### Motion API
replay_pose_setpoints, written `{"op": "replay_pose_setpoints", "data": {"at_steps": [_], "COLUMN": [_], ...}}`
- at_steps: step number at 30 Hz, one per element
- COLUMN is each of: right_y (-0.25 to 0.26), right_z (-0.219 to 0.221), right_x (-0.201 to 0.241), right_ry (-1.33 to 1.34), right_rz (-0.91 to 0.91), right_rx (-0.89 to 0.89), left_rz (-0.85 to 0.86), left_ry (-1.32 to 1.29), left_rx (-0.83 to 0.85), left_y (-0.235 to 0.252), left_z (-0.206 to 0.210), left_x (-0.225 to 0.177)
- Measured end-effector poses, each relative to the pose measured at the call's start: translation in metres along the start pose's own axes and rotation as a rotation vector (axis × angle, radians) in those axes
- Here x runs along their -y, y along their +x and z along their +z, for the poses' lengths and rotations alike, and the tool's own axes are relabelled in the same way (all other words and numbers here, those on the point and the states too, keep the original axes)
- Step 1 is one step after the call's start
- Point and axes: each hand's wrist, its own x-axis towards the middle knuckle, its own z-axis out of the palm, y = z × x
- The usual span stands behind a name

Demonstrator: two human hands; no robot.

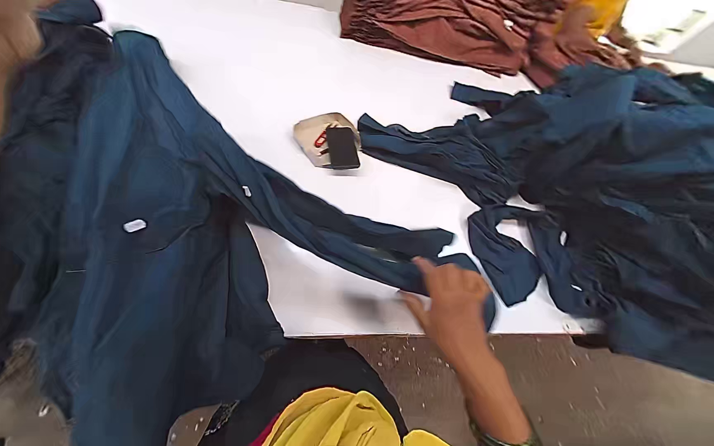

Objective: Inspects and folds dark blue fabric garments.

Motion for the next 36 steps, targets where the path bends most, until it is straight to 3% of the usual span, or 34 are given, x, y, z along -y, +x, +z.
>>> {"op": "replay_pose_setpoints", "data": {"at_steps": [2, 4, 7, 9, 12, 15, 18, 20, 23, 24, 27, 31, 34, 36], "right_y": [-0.03, -0.058, -0.081, -0.08, -0.067, -0.052, -0.034, -0.021, -0.003, 0.003, 0.017, 0.012, 0.027, 0.049], "right_z": [0.043, 0.063, 0.058, 0.049, 0.035, 0.043, 0.052, 0.047, 0.042, 0.04, 0.045, 0.057, 0.034, 0.007], "right_x": [0.016, 0.024, 0.024, 0.014, -0.017, -0.046, -0.045, -0.045, -0.051, -0.053, -0.058, -0.047, -0.035, -0.032], "right_ry": [0.051, 0.047, 0.094, 0.098, 0.216, 0.405, 0.529, 0.547, 0.657, 0.662, 0.656, 0.893, 1.508, 1.898], "right_rz": [0.007, 0.125, 0.416, 0.599, 0.936, 1.028, 0.808, 0.687, 0.587, 0.585, 0.663, 0.644, 0.915, 1.062], "right_rx": [0.042, -0.006, -0.126, -0.189, 0.083, 0.419, 0.373, 0.348, 0.442, 0.504, 0.658, 0.749, 0.452, 0.154], "left_rz": [-0.041, 0.122, 0.369, 0.385, 0.38, 0.293, 0.133, 0.061, -0.269, -0.298, -0.294, -0.181, 0.075, 0.271], "left_ry": [-0.048, -0.059, -0.115, -0.16, -0.07, 0.216, 0.37, 0.363, 0.161, 0.07, -0.146, -0.342, -0.289, -0.157], "left_rx": [0.047, 0.277, 0.442, 0.472, 0.64, 0.862, 0.804, 0.731, 0.921, 0.896, 0.711, 0.682, 0.768, 0.714], "left_y": [-0.005, -0.04, -0.082, -0.101, -0.134, -0.173, -0.224, -0.255, -0.255, -0.249, -0.216, -0.202, -0.215, -0.225], "left_z": [0.082, 0.135, 0.202, 0.245, 0.293, 0.302, 0.283, 0.266, 0.244, 0.243, 0.259, 0.304, 0.323, 0.326], "left_x": [-0.05, -0.075, -0.059, -0.039, -0.011, -0.005, -0.008, -0.009, -0.018, -0.018, -0.038, -0.072, -0.087, -0.091]}}
